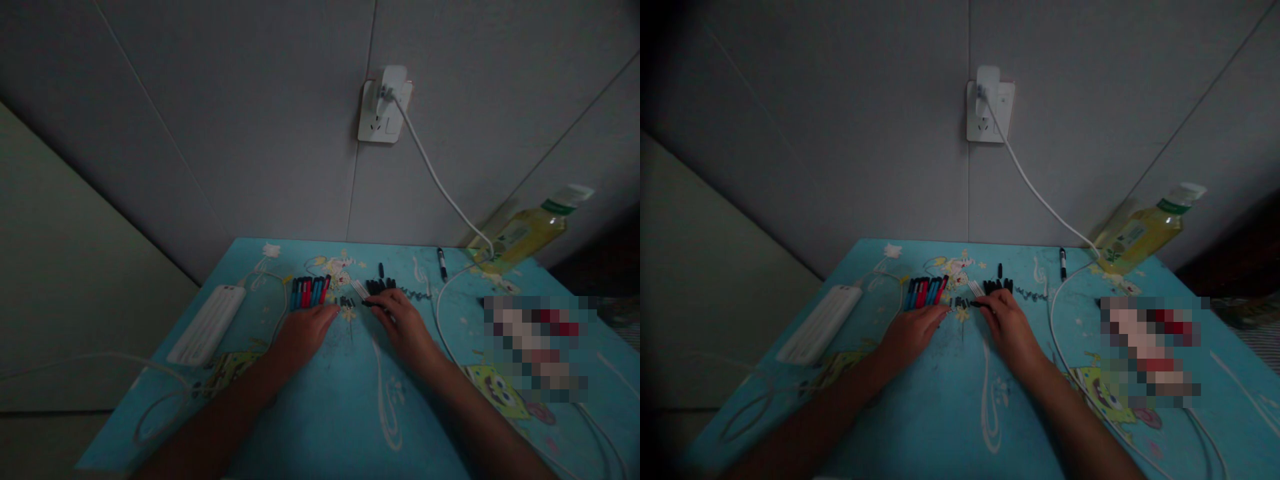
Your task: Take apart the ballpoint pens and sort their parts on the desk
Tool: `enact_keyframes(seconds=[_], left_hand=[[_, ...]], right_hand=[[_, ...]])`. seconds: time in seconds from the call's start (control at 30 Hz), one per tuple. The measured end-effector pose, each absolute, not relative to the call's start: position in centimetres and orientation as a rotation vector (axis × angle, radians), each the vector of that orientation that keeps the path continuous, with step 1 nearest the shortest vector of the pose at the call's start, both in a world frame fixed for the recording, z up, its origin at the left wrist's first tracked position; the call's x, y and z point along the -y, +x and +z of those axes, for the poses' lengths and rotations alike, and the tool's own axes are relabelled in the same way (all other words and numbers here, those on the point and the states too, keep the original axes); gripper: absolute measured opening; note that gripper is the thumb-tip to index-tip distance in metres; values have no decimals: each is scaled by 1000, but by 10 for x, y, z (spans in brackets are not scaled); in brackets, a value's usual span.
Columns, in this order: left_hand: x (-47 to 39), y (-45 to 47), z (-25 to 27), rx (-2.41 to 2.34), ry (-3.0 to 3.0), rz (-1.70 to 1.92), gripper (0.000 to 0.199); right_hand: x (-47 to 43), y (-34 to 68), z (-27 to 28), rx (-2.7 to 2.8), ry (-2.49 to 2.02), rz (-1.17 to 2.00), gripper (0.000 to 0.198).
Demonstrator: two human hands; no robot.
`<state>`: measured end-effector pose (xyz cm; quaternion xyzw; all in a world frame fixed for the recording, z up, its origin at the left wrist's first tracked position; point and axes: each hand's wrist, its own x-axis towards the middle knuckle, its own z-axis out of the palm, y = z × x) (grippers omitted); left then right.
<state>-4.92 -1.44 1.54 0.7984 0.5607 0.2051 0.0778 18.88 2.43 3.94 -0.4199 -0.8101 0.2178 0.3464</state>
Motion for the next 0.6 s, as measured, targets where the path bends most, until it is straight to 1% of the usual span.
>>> enact_keyframes(seconds=[0.2, 0.37, 0.6], left_hand=[[17, -48, 18, -1596, 2452, 669, 30], [17, -48, 20, -1603, 2463, 640, 31], [20, -44, 21, -1544, 2497, 505, 29]], right_hand=[[-21, 185, 36, 2131, -1016, 553, 25], [-17, 182, 37, 2174, -992, 567, 26], [-14, 176, 34, 2227, -860, 736, 27]])
